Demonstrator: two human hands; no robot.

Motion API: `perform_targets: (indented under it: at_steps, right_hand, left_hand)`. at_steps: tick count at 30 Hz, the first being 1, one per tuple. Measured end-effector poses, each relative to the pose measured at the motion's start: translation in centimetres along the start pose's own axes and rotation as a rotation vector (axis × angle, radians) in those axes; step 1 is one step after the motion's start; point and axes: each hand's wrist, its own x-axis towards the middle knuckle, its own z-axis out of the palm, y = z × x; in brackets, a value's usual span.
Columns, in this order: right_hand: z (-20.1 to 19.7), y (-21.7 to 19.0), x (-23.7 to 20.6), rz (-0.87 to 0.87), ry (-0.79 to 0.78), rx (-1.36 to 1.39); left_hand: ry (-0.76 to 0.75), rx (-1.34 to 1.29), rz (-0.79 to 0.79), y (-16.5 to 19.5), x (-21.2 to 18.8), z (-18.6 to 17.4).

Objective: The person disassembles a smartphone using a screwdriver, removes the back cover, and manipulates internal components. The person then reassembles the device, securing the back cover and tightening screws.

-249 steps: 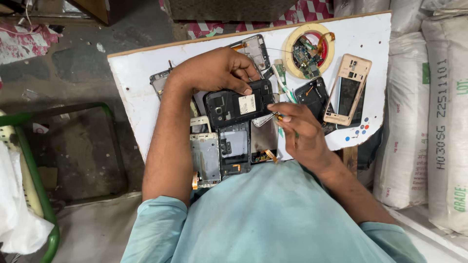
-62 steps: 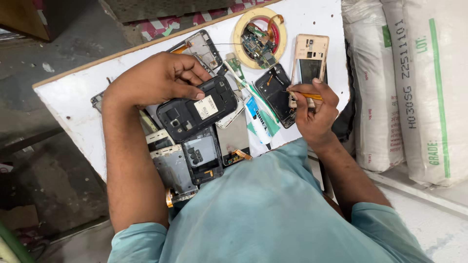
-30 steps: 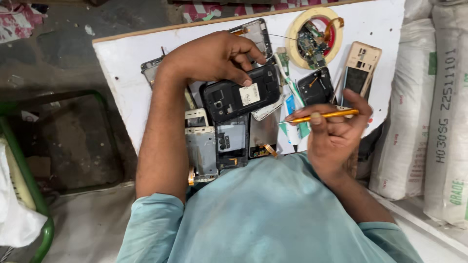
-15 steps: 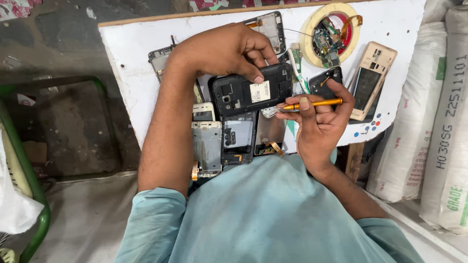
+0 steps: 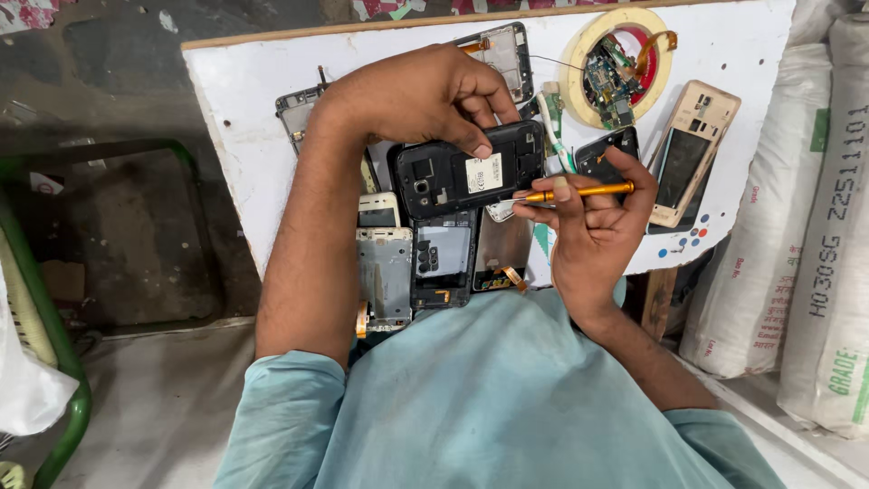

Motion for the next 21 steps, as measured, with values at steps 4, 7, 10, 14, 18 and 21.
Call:
perform_targets:
  at_steps: [4, 7, 10, 14, 18, 21]
  right_hand:
    - [0.13, 0.0, -0.03, -0.016, 0.007, -0.049]
    - [0.27, -0.08, 0.0, -0.013, 0.009, -0.05]
    - [0.46, -0.24, 0.06, -0.015, 0.017, -0.06]
    - [0.55, -0.56, -0.05, -0.003, 0.031, -0.089]
    - [0.59, -0.5, -0.04, -0.019, 0.025, -0.111]
    - [0.6, -0.32, 0.01, -0.024, 0.04, -0.124]
  left_hand:
    - [-0.019, -0.024, 0.007, -0.09, -0.08, -0.06]
    - [-0.018, -0.029, -0.001, -0.17, -0.09, 0.01]
    - [-0.012, -0.024, -0.013, -0.24, 0.07, 0.06]
    - [-0.015, -0.035, 0.017, -0.36, 0.07, -0.01]
    - [-0.006, -0.026, -0.003, -0.35, 0.04, 0.08]
    - [-0.006, -0.04, 0.0, -0.29, 0.12, 0.09]
